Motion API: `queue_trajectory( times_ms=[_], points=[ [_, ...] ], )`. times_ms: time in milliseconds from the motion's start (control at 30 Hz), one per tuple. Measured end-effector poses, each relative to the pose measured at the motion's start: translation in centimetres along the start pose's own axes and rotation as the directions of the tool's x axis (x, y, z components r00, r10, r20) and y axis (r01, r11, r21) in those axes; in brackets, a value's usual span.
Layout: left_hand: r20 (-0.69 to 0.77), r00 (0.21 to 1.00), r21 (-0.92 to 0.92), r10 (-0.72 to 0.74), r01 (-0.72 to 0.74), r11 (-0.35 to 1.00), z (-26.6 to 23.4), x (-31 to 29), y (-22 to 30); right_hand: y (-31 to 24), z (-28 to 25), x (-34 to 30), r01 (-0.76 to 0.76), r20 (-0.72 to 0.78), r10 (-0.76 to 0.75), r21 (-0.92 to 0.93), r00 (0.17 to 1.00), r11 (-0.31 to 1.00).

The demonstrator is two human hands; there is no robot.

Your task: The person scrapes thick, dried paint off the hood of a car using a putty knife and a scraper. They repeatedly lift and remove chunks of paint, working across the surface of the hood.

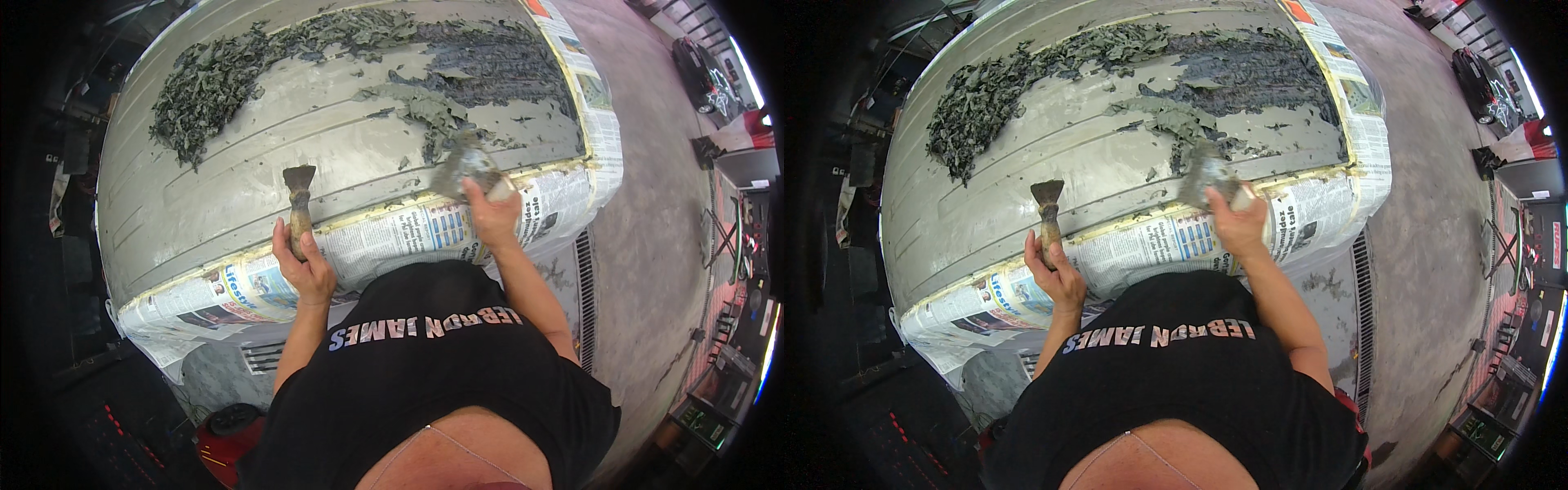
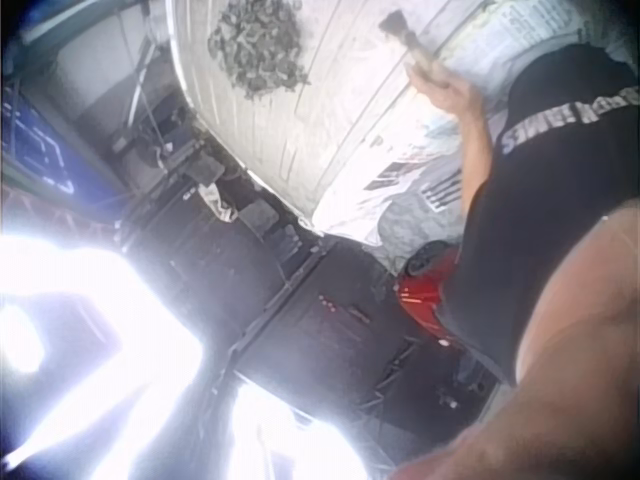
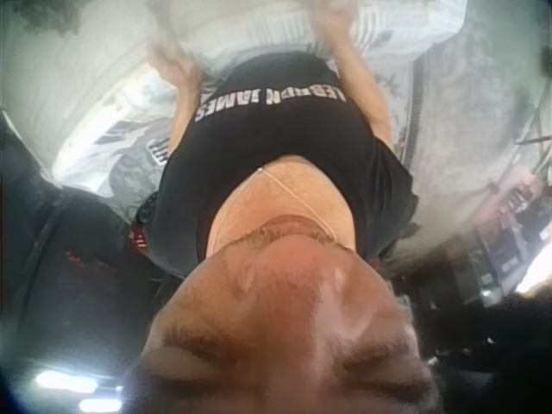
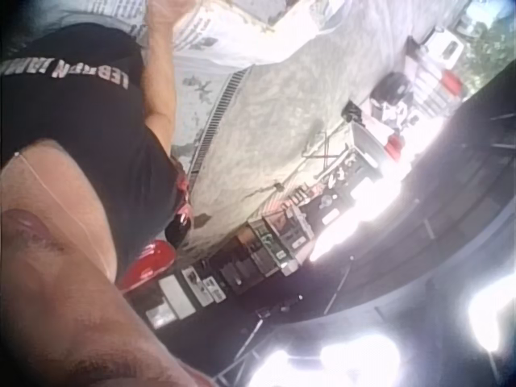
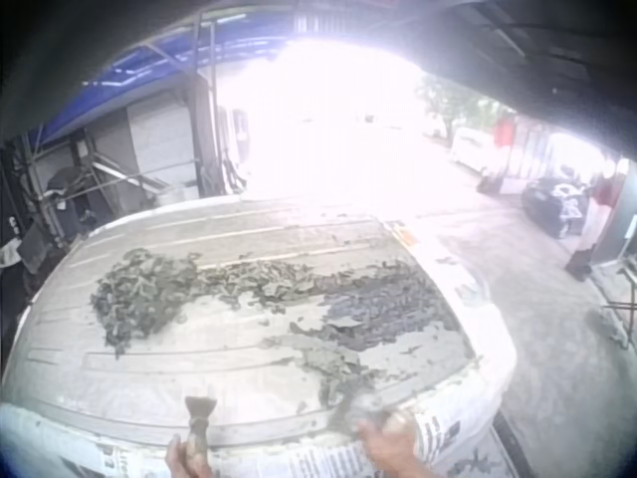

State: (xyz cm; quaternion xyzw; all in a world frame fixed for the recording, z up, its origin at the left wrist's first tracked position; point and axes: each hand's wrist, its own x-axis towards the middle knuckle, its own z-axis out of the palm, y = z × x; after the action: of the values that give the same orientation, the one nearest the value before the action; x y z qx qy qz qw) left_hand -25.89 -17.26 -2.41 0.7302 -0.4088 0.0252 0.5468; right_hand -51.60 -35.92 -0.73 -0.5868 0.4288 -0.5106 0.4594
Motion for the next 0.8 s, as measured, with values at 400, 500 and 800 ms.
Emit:
queue_trajectory(
  times_ms=[400, 500, 800],
  points=[
    [0.197, 0.928, -0.22, -0.316, 0.356, 0.908, -0.3, 3.9, 4.9, -2.5, -8.1, 7.9, -0.013, -0.387, 0.113, 0.251, 0.915, 0.968],
    [0.486, 0.837, -0.142, -0.251, 0.359, 0.922, 1.3, 5.6, 7.5, -2.0, -11.3, 7.4, 0.026, -0.414, 0.128, 0.348, 0.901, 0.937],
    [0.393, 0.91, 0.1, -0.133, 0.102, 0.99, 4.8, 15.3, 4.2, -1.8, -11.6, 5.1, -0.004, -0.47, 0.214, 0.408, 0.856, 0.913]
  ],
)
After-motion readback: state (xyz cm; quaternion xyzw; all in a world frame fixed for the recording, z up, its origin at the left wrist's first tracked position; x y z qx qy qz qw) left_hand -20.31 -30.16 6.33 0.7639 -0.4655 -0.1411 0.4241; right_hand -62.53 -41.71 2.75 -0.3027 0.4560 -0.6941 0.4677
